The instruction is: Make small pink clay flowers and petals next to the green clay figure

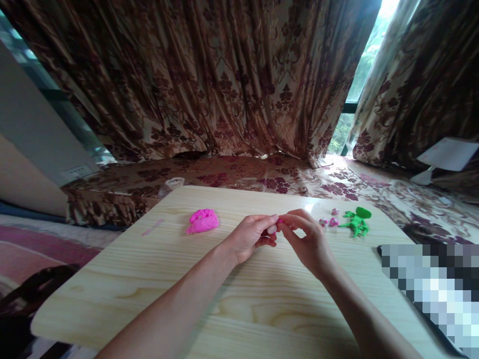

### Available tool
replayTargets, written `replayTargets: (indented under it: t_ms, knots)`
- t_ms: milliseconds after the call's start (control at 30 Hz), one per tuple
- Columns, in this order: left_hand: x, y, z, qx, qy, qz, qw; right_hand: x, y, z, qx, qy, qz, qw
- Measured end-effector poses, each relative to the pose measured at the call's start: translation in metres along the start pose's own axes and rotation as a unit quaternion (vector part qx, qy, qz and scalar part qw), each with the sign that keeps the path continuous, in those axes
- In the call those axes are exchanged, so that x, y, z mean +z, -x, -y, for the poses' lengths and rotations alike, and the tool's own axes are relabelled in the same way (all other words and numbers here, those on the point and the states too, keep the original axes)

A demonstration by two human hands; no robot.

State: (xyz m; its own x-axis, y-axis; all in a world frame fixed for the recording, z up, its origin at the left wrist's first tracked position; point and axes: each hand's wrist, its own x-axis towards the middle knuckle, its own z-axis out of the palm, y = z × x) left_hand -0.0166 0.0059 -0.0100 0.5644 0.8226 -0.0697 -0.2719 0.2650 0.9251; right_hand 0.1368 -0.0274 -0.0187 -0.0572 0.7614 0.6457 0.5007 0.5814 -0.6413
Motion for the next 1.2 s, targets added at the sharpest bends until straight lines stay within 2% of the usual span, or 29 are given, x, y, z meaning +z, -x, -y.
replayTargets:
  t_ms: [133,233,433,667,1200]
  knots:
    - [0.0019,0.0012,-0.0036,-0.009,0.085,0.028,0.996,-0.0031,-0.0030,-0.0011,0.027,-0.015,-0.037,0.999]
    - [0.0016,0.0015,-0.0050,-0.008,0.121,0.023,0.992,-0.0045,-0.0044,-0.0007,0.044,-0.045,-0.043,0.997]
    - [0.0011,0.0016,-0.0041,-0.007,0.092,-0.002,0.996,-0.0017,-0.0023,-0.0016,0.045,-0.098,-0.049,0.993]
    - [0.0026,-0.0001,-0.0032,0.004,0.076,-0.034,0.997,-0.0028,-0.0026,-0.0020,0.058,-0.094,-0.040,0.993]
    - [0.0069,0.0022,-0.0031,0.046,0.059,-0.025,0.997,-0.0039,-0.0035,0.0023,0.036,-0.051,-0.022,0.998]
